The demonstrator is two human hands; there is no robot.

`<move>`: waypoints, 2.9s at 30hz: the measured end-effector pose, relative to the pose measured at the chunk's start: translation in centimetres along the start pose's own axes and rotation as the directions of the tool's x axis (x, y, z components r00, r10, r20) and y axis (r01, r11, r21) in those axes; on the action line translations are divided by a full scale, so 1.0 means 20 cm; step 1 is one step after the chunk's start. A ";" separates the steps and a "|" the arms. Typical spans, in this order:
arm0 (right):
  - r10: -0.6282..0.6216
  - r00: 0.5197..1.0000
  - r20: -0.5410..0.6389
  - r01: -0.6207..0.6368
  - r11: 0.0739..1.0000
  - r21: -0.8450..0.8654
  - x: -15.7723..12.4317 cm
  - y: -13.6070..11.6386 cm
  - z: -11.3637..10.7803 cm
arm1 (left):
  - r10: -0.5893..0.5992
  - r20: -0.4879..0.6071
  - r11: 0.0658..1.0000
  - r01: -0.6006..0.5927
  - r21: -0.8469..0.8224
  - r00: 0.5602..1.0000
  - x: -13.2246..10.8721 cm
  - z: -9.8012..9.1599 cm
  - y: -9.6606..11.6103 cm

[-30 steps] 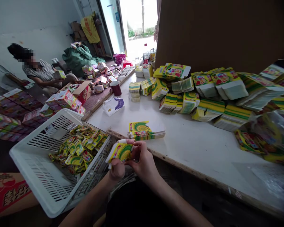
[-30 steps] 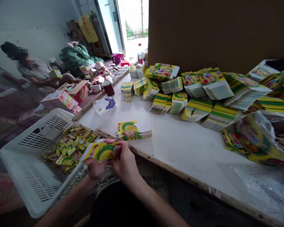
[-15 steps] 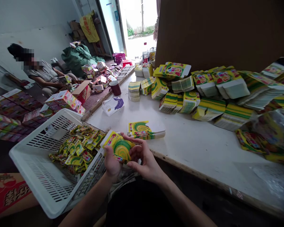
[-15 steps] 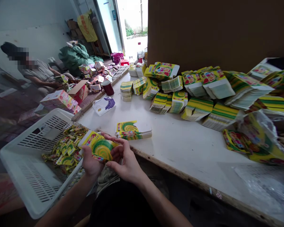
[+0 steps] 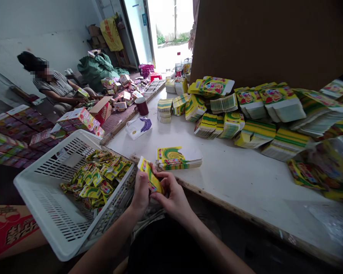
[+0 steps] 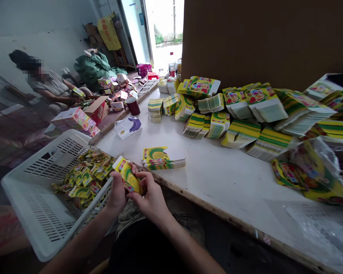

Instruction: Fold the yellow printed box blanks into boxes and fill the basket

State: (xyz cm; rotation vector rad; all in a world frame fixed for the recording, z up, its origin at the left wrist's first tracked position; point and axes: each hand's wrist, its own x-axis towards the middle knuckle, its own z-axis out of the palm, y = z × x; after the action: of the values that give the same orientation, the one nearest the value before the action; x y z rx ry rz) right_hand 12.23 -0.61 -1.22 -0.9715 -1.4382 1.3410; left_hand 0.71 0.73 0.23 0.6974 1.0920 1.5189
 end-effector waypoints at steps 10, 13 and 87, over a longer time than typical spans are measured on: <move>-0.169 0.985 -0.024 0.157 0.954 -0.257 0.05 -0.04 -0.27 | 0.004 0.124 0.994 -0.017 0.105 0.992 0.04 -0.04 0.01; -0.228 0.974 0.004 0.201 0.847 -0.491 0.04 -0.08 -0.35 | 0.052 0.187 0.988 -0.078 0.133 0.981 0.06 -0.07 0.09; -0.202 0.966 -0.159 0.082 0.830 -0.552 0.25 0.05 -0.38 | 0.255 -0.139 0.960 -0.235 0.150 0.957 0.15 -0.23 0.01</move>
State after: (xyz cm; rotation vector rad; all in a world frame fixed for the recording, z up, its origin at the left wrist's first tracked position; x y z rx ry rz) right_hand 18.10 6.39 -1.82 -1.2936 -1.7226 0.6922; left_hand -4.10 2.29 -1.77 0.8411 1.2700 1.7484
